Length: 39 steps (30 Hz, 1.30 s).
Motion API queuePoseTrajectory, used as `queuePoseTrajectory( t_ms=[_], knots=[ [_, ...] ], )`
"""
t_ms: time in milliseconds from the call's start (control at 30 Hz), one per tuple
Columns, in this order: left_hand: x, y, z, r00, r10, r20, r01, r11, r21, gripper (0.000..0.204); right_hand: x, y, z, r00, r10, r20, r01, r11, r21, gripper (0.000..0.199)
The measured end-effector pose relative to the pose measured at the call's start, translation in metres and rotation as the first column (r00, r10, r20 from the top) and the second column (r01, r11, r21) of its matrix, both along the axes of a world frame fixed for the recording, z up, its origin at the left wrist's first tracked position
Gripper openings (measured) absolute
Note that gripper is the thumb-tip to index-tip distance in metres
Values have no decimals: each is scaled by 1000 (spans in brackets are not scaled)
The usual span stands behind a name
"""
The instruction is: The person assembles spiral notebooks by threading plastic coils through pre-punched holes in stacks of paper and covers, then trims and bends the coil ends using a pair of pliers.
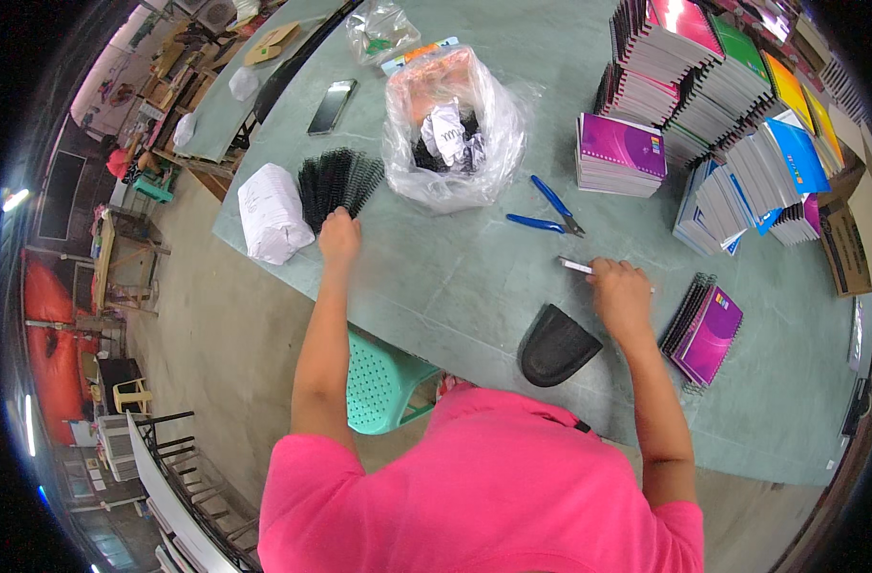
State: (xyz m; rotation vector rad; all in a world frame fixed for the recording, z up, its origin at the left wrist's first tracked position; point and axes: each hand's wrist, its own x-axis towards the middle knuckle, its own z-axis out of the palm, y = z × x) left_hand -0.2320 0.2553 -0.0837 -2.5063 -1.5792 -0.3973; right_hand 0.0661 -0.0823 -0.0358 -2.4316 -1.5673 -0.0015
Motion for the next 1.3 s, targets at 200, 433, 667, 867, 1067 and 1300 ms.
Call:
queuePoseTrajectory(
  t_ms=[200, 433, 667, 867, 1067, 1300],
  knots=[
    [2, 3, 10, 1000, 31, 0, -31, 995, -93, 24, 1, -2, 26, 991, -54, -124, 51, 998, -28, 6],
    [-3, 6, 19, 999, 46, 9, -45, 999, -2, 34, 1, -1, -4, 1000, -25, -19, 25, 1000, -17, 8],
    [5, -25, 92, 731, -84, 677, 3, 993, 120, 29, 2, 0, 16, 984, -82, -161, 77, 996, -40, 10],
    [61, -88, 164, 245, -128, 961, 438, 899, 8, 21, 1, 16, 4, 986, -31, -163, 39, 998, 46, 13],
    [148, -166, 53, 851, -468, 238, 473, 486, -735, 73, -4, 26, 5, 988, -41, -150, 37, 999, -28, 17],
    [178, -199, 26, 625, -532, 571, 775, 332, -537, 46, -3, 23, -8, 997, -24, -71, 26, 999, 36, 10]
  ],
)
